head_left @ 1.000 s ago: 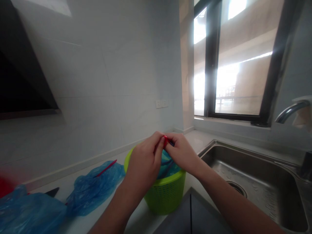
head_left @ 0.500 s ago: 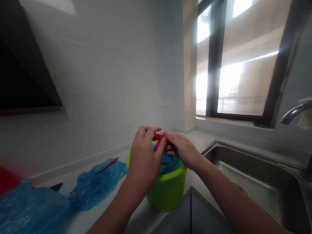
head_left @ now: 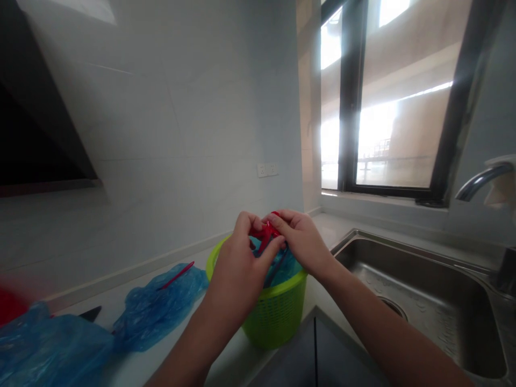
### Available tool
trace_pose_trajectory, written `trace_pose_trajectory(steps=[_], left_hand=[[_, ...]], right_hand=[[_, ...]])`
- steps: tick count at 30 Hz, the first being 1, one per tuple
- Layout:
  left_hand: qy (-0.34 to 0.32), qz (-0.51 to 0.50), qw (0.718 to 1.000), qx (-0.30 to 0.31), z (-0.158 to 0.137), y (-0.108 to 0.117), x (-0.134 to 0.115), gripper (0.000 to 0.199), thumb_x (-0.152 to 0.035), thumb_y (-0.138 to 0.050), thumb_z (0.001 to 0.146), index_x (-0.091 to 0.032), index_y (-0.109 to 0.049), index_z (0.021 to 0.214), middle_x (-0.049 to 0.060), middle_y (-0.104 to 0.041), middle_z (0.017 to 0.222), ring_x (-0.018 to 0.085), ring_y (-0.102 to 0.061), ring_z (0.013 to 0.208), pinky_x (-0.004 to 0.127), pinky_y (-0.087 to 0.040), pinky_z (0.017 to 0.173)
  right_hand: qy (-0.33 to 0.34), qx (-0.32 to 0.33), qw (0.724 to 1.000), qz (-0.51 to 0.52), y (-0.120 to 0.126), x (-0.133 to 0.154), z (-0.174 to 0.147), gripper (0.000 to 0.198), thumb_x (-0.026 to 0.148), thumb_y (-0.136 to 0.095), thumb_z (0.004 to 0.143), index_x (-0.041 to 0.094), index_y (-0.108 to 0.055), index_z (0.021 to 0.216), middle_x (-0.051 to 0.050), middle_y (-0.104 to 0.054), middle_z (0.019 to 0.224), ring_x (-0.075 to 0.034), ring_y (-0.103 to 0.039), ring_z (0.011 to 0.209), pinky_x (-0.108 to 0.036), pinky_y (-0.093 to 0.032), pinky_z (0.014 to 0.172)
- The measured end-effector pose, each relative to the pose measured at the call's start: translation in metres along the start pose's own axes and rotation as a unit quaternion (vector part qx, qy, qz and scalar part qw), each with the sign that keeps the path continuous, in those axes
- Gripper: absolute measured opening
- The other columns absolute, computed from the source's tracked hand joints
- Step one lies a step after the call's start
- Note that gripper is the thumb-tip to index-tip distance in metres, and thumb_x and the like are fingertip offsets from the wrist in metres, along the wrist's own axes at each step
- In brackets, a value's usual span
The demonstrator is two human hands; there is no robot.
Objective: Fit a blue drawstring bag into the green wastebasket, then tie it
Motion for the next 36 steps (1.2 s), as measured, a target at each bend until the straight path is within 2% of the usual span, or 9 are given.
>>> trace_pose_trajectory(steps=[3, 6, 9, 13, 16, 20, 25, 33, 36], left_hand=[[-0.035, 0.04, 0.999, 0.006, 0.001, -0.001, -0.004, 0.012, -0.029, -0.066, 0.088, -0.025, -0.057, 0.094, -0.002, -0.068, 0.087, 0.016, -0.061, 0.075, 0.028, -0.043, 0.068], [-0.071, 0.067, 0.995, -0.008, 0.002, 0.002, -0.007, 0.005, -0.025, -0.061, 0.091, -0.024, -0.065, 0.088, -0.002, -0.071, 0.086, 0.016, -0.065, 0.078, 0.028, -0.045, 0.072], [-0.086, 0.083, 0.992, -0.048, 0.004, 0.008, -0.005, 0.006, -0.023, -0.064, 0.089, -0.024, -0.07, 0.09, -0.003, -0.073, 0.083, 0.015, -0.067, 0.076, 0.026, -0.047, 0.072], [-0.125, 0.103, 0.981, -0.104, 0.005, 0.015, -0.005, 0.01, -0.02, -0.066, 0.089, -0.024, -0.074, 0.094, -0.003, -0.075, 0.088, 0.014, -0.068, 0.08, 0.025, -0.048, 0.075], [-0.156, 0.121, 0.972, -0.129, 0.005, 0.02, -0.007, 0.012, -0.019, -0.066, 0.089, -0.022, -0.075, 0.095, -0.001, -0.075, 0.089, 0.014, -0.068, 0.081, 0.026, -0.049, 0.077], [-0.157, 0.127, 0.973, -0.111, 0.009, 0.022, -0.007, 0.013, -0.019, -0.065, 0.089, -0.02, -0.077, 0.097, 0.001, -0.075, 0.091, 0.015, -0.068, 0.083, 0.027, -0.049, 0.08], [-0.154, 0.1, 0.981, -0.058, 0.008, 0.015, -0.009, 0.016, -0.023, -0.064, 0.091, -0.022, -0.078, 0.1, 0.002, -0.074, 0.093, 0.016, -0.067, 0.086, 0.028, -0.049, 0.08], [-0.186, 0.081, 0.977, -0.06, 0.007, 0.017, -0.01, 0.019, -0.019, -0.066, 0.09, -0.026, -0.079, 0.102, 0.0, -0.072, 0.091, 0.014, -0.066, 0.082, 0.025, -0.048, 0.075], [-0.17, 0.093, 0.979, -0.06, 0.009, 0.018, -0.008, 0.018, -0.02, -0.066, 0.089, -0.025, -0.079, 0.1, 0.001, -0.072, 0.089, 0.015, -0.066, 0.082, 0.026, -0.048, 0.076]], right_hand=[[-0.001, -0.006, 1.0, -0.022, 0.001, 0.001, -0.001, 0.029, 0.047, -0.067, 0.087, 0.017, -0.067, 0.089, 0.0, -0.064, 0.069, -0.01, -0.049, 0.055, -0.022, -0.038, 0.051], [-0.032, -0.011, 0.999, -0.021, 0.0, -0.004, -0.001, 0.031, 0.046, -0.067, 0.086, 0.021, -0.057, 0.102, 0.004, -0.064, 0.065, -0.01, -0.049, 0.051, -0.021, -0.038, 0.049], [-0.037, -0.002, 0.999, 0.007, -0.001, -0.004, -0.001, 0.023, 0.038, -0.062, 0.088, 0.024, -0.045, 0.093, 0.008, -0.057, 0.06, -0.01, -0.05, 0.051, -0.021, -0.039, 0.05], [0.035, 0.069, 0.993, -0.087, -0.005, 0.011, -0.006, 0.019, 0.013, -0.057, 0.078, 0.022, -0.04, 0.073, 0.006, -0.052, 0.067, -0.011, -0.05, 0.064, -0.024, -0.04, 0.061], [0.089, 0.083, 0.975, -0.184, -0.004, 0.023, -0.01, 0.014, 0.008, -0.053, 0.076, 0.02, -0.048, 0.072, 0.003, -0.058, 0.075, -0.012, -0.052, 0.072, -0.026, -0.041, 0.068], [0.132, 0.023, 0.954, -0.269, -0.001, 0.034, -0.014, 0.009, 0.012, -0.056, 0.081, 0.02, -0.058, 0.08, 0.002, -0.064, 0.079, -0.014, -0.057, 0.076, -0.028, -0.042, 0.073], [0.141, -0.008, 0.955, -0.26, -0.002, 0.033, -0.013, 0.005, 0.019, -0.058, 0.088, 0.02, -0.063, 0.089, 0.001, -0.068, 0.087, -0.015, -0.062, 0.082, -0.028, -0.045, 0.077], [0.112, 0.056, 0.977, -0.175, -0.005, 0.028, -0.013, 0.009, 0.014, -0.051, 0.092, 0.021, -0.057, 0.092, 0.003, -0.065, 0.078, -0.014, -0.062, 0.074, -0.027, -0.048, 0.072], [0.156, 0.048, 0.954, -0.25, -0.003, 0.035, -0.016, 0.014, 0.008, -0.052, 0.088, 0.021, -0.057, 0.085, 0.003, -0.064, 0.077, -0.013, -0.06, 0.073, -0.027, -0.046, 0.071]])
Point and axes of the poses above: each hand's wrist, its own z-axis towards the middle knuckle, its own y-axis out of the back of the hand, x = y × z, the point moved 5 cm from there along z, towards the middle knuckle
